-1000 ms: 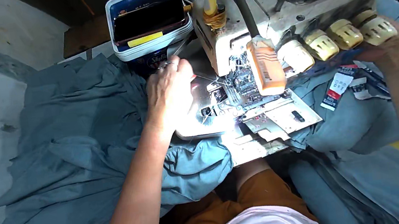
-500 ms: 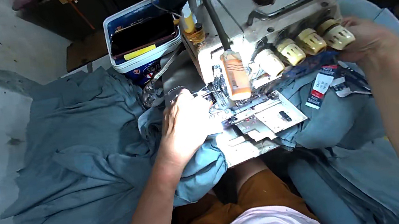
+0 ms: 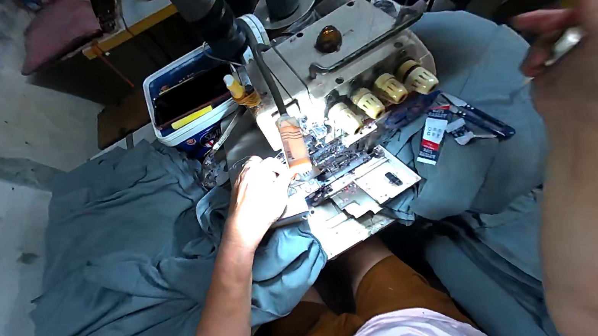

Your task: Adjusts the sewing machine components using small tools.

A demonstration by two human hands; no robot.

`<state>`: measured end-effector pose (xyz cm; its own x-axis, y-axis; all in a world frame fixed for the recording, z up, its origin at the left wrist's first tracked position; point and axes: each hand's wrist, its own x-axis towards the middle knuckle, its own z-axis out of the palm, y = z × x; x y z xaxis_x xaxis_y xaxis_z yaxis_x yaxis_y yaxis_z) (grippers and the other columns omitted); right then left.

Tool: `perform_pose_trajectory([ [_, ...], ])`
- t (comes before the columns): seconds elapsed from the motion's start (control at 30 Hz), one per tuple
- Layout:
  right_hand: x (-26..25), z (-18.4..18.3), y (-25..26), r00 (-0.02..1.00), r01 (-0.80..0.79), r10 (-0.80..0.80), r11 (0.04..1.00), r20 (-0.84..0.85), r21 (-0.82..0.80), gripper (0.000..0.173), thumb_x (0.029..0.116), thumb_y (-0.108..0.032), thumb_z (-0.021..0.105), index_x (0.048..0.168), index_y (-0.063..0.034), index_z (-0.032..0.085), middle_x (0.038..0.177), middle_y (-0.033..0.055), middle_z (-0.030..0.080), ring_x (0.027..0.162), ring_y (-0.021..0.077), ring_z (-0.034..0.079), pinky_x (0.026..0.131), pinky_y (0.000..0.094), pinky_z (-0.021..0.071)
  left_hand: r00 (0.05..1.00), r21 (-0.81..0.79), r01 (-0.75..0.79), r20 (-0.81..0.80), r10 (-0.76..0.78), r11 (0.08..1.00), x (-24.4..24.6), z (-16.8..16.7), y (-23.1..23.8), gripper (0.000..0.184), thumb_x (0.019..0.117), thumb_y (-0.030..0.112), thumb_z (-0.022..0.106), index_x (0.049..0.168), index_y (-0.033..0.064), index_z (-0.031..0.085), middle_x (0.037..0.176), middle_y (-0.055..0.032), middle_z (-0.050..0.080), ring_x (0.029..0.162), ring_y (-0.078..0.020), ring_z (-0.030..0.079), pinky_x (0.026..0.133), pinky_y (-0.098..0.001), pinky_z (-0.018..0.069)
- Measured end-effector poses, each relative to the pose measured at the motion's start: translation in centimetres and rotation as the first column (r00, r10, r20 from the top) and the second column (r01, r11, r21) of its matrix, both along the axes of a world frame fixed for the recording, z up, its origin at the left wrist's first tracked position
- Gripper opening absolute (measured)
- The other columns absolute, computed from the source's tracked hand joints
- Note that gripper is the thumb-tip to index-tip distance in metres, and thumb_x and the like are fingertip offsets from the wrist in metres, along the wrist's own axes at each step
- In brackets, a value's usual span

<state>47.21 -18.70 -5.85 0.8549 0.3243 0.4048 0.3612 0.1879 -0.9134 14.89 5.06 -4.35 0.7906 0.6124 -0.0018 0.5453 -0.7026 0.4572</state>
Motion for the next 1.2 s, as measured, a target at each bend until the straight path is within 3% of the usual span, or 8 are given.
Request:
perform_pose_trajectory([
  [0.1, -5.2, -0.5, -3.0, 0.998, 0.060, -0.061, 0.935, -0.009, 0.349, 0.053, 0.1105, -0.023, 0.003, 0.106, -0.0094, 0.054, 0.103, -0.0022, 0.065, 0.093, 0.0086, 0.064, 0.089, 0.0274, 0.0532, 0.996, 0.047, 0.032, 0.076, -0.035, 0.998, -0.2, -0.5, -0.2, 0.023, 0.1003, 0.019, 0.065, 0.090, -0.0010, 0.069, 0.089, -0.0157, 0.065, 0.087, -0.0298, 0.064, 0.081, -0.0492, 0.0514],
  [0.17, -10.5, -0.5, -1.6, 0.992, 0.070, -0.025, 0.921, -0.123, 0.382, 0.058, 0.1118, -0.034, 0.007, 0.094, -0.0220, 0.061, 0.087, -0.0128, 0.068, 0.083, 0.0001, 0.065, 0.080, 0.0199, 0.0554, 0.991, 0.110, 0.026, 0.130, -0.040, 0.994, -0.3, -0.5, -0.4, 0.022, 0.0998, 0.016, 0.064, 0.089, -0.0025, 0.069, 0.085, -0.0172, 0.067, 0.084, -0.0320, 0.066, 0.078, -0.0517, 0.0523],
  [0.23, -15.0, -1.5, 0.7, 0.962, -0.089, 0.169, 0.936, -0.213, 0.341, 0.050, 0.1116, -0.042, 0.029, 0.089, -0.0304, 0.071, 0.084, -0.0171, 0.071, 0.076, -0.0037, 0.066, 0.072, 0.0166, 0.0570, 0.988, 0.153, 0.008, 0.150, -0.031, 0.988, -0.4, -0.3, -0.8, 0.020, 0.0982, 0.014, 0.066, 0.089, -0.0029, 0.070, 0.083, -0.0177, 0.068, 0.081, -0.0328, 0.068, 0.076, -0.0529, 0.0530],
  [0.33, -18.9, -2.7, 4.2, 0.820, -0.194, 0.362, 0.905, -0.444, 0.379, 0.029, 0.1041, -0.004, 0.046, 0.094, -0.0147, 0.070, 0.088, -0.0025, 0.075, 0.077, 0.0088, 0.072, 0.078, 0.0278, 0.0623, 0.992, 0.170, 0.002, 0.127, -0.024, 0.985, -0.5, -0.2, -1.0, 0.018, 0.0986, 0.014, 0.066, 0.092, -0.0018, 0.073, 0.086, -0.0170, 0.070, 0.082, -0.0312, 0.069, 0.077, -0.0514, 0.0544],
  [0.43, -20.5, -1.6, 7.0, 0.684, -0.095, 0.293, 0.944, -0.668, 0.317, 0.021, 0.1020, 0.009, 0.047, 0.100, -0.0025, 0.065, 0.082, 0.0029, 0.071, 0.073, 0.0123, 0.072, 0.076, 0.0296, 0.0636, 0.988, 0.199, 0.064, 0.127, -0.091, 0.978, -0.8, -0.3, -0.9, 0.015, 0.0973, 0.008, 0.064, 0.096, -0.0027, 0.075, 0.092, -0.0200, 0.072, 0.088, -0.0346, 0.071, 0.081, -0.0532, 0.0556],
  [0.7, -20.3, -1.1, 9.9, 0.509, -0.036, 0.197, 0.978, -0.838, 0.208, 0.020, 0.1064, -0.007, 0.052, 0.121, 0.0041, 0.059, 0.093, 0.0139, 0.073, 0.076, 0.0205, 0.074, 0.072, 0.0321, 0.0633, 0.992, 0.217, 0.122, -0.004, -0.124, 0.969, -1.1, -0.5, -0.4, 0.020, 0.0996, 0.008, 0.059, 0.105, 0.0015, 0.077, 0.097, -0.0190, 0.072, 0.095, -0.0355, 0.071, 0.086, -0.0540, 0.0551],
  [0.9, -20.0, -1.1, 10.1, 0.481, -0.090, 0.190, 0.982, -0.856, 0.168, 0.017, 0.1063, -0.010, 0.052, 0.110, 0.0019, 0.064, 0.080, 0.0098, 0.071, 0.062, 0.0141, 0.069, 0.060, 0.0259, 0.0588, 0.988, 0.238, 0.140, 0.033, -0.152, 0.961, -1.2, -0.7, -0.3, 0.020, 0.0979, 0.005, 0.058, 0.106, 0.0040, 0.077, 0.098, -0.0176, 0.071, 0.095, -0.0343, 0.070, 0.085, -0.0522, 0.0549],
  [1.2, -20.4, -0.4, 10.6, 0.392, -0.152, 0.207, 0.976, -0.896, 0.159, 0.018, 0.1063, -0.011, 0.052, 0.114, 0.0037, 0.060, 0.089, 0.0117, 0.072, 0.059, 0.0128, 0.066, 0.054, 0.0243, 0.0568, 0.982, 0.286, 0.187, -0.052, -0.180, 0.940, -1.0, -0.6, -0.8, 0.023, 0.0930, 0.005, 0.065, 0.110, 0.0077, 0.079, 0.105, -0.0212, 0.070, 0.100, -0.0387, 0.069, 0.089, -0.0554, 0.0532],
])
